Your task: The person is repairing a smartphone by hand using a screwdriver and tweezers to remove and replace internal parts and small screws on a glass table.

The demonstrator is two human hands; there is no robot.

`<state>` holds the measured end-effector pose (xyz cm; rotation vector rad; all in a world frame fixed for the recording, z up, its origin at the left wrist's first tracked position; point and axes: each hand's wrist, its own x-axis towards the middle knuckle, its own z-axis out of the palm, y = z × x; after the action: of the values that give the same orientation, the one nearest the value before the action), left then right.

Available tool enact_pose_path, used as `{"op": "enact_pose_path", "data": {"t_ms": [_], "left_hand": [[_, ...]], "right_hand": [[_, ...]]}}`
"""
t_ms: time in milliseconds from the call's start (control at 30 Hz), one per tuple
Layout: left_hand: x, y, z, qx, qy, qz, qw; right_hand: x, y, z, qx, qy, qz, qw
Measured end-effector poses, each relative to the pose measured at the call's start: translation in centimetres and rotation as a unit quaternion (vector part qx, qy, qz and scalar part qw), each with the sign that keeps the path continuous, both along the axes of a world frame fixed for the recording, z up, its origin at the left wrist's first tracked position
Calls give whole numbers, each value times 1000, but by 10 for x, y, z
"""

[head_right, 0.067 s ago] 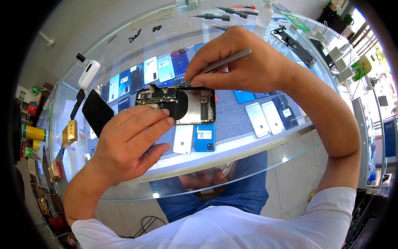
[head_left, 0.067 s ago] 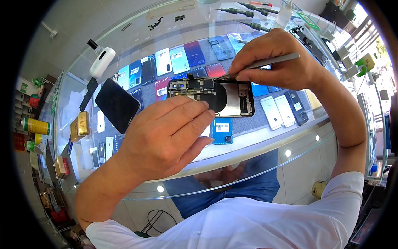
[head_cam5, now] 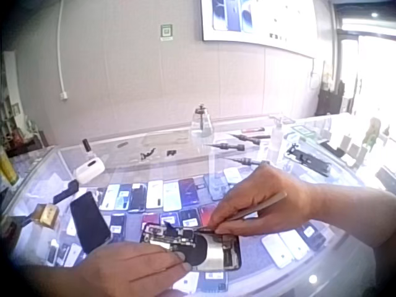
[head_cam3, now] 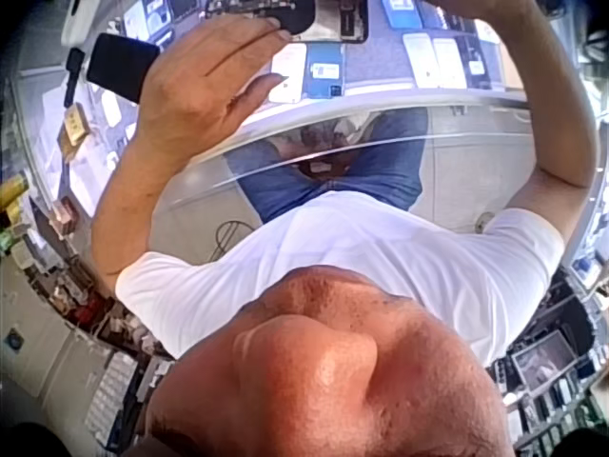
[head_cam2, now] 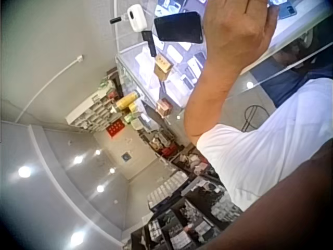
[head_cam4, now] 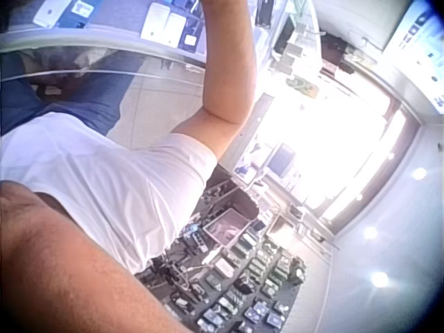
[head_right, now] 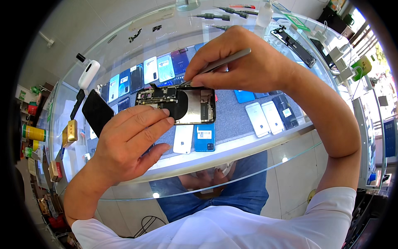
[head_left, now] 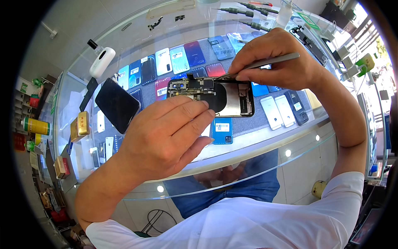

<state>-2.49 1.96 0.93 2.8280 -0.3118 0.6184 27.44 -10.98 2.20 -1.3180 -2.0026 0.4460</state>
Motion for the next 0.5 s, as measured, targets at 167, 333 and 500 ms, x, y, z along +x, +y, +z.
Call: {"op": "enact_pose_path", "data": {"t_ms": [167, 333, 500], "left_hand": [[0, 0, 0, -1, 3, -1, 1000], [0, 0, 0, -8, 7, 0, 1000], [0, 0, 1, -6, 12, 3, 1000]], "right_hand": [[1, -1, 0, 5, -13, -3, 1000], [2, -1, -2, 9, -2, -5, 1000], [0, -1, -2, 18, -7, -2, 1000]]}}
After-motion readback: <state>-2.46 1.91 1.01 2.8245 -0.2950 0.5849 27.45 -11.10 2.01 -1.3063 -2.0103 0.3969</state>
